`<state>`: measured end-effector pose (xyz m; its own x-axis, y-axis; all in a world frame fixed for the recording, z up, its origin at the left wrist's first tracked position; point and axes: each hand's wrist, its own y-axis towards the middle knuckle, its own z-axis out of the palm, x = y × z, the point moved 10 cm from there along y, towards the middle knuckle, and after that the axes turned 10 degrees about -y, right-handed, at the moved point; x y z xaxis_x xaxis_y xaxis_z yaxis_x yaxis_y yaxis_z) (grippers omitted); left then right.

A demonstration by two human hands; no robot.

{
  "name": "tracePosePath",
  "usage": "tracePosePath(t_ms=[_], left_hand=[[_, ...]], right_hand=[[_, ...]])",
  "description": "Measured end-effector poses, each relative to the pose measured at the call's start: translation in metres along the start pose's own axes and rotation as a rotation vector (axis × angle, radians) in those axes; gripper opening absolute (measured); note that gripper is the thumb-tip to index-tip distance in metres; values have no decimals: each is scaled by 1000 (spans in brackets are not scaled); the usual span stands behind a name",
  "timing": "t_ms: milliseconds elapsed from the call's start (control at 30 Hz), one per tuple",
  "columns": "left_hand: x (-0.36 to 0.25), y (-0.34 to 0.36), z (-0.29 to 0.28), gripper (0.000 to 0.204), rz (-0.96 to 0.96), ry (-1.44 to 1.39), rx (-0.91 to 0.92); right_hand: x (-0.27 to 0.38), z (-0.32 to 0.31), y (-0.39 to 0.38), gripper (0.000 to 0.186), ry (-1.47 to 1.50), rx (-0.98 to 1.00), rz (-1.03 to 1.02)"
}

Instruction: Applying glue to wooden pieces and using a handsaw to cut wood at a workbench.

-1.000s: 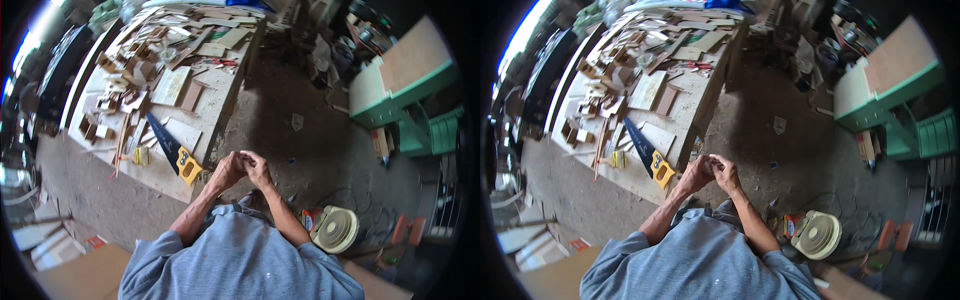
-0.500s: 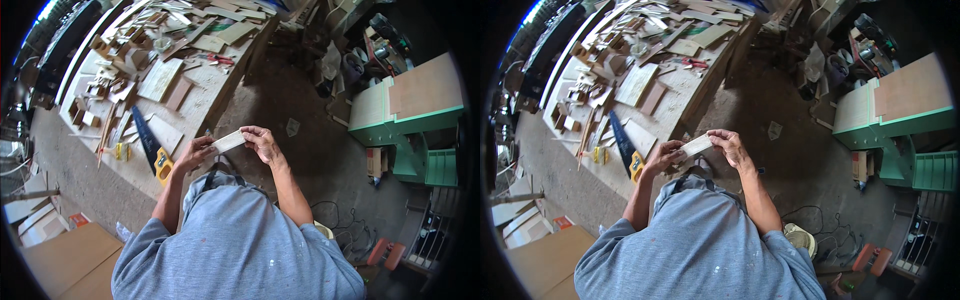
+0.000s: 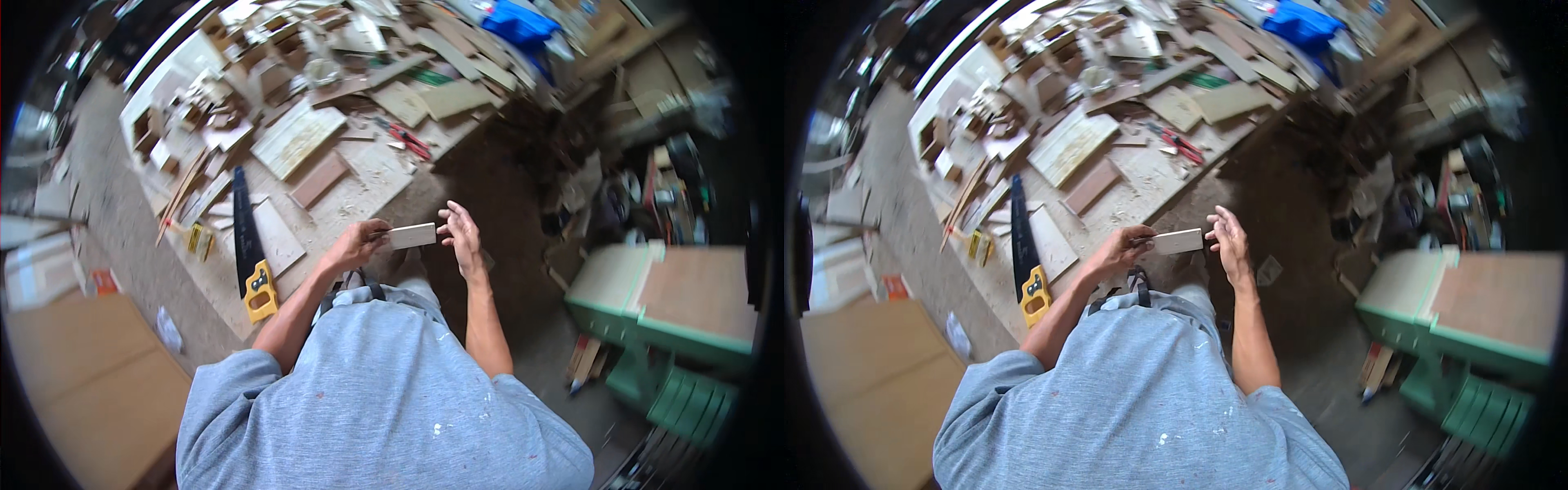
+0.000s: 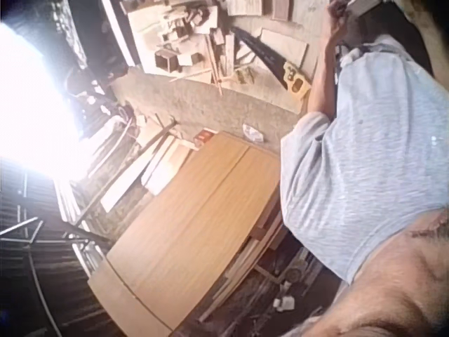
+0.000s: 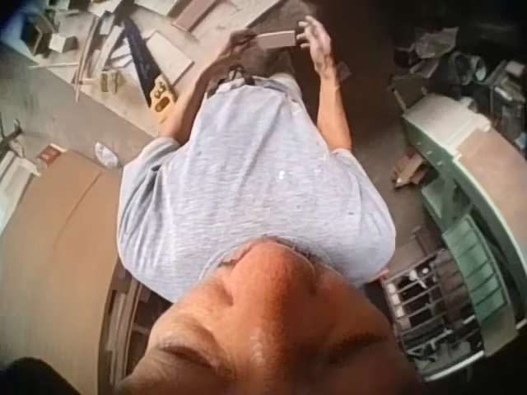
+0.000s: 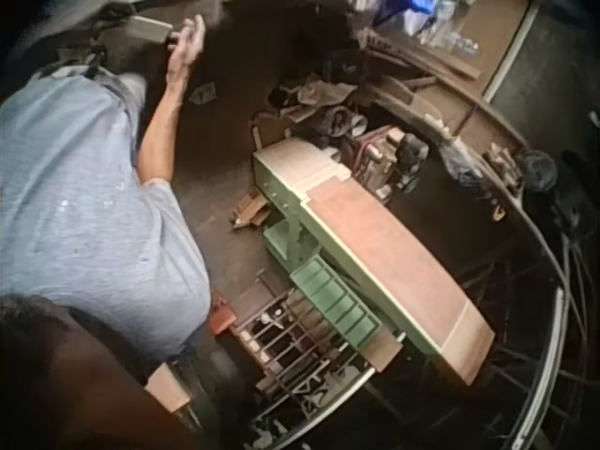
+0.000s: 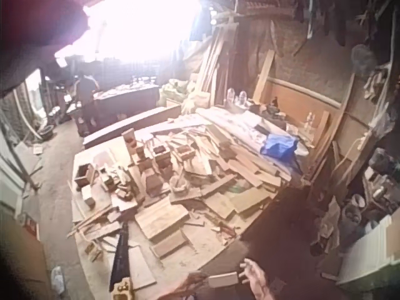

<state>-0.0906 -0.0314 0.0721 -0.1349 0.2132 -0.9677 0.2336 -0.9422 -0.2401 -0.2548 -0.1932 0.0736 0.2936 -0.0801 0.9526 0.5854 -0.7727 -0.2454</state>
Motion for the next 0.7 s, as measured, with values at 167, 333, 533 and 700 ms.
tracePosePath(t_ms=[167,333,533,700], left_hand=[[-2,-13,-52,30,27,35,-351],[3,-48,-127,30,35,-30,-832],[-60,-76,-140,23,281,455,-1144],[-48,-69,-134,25,158,485,-1152]], right_hand=[[66,96,50,37,-505,636,-294],[105,174,107,34,-560,855,-637],[170,212,105,29,-485,781,-1115],[152,208,114,27,-487,786,-1004]])
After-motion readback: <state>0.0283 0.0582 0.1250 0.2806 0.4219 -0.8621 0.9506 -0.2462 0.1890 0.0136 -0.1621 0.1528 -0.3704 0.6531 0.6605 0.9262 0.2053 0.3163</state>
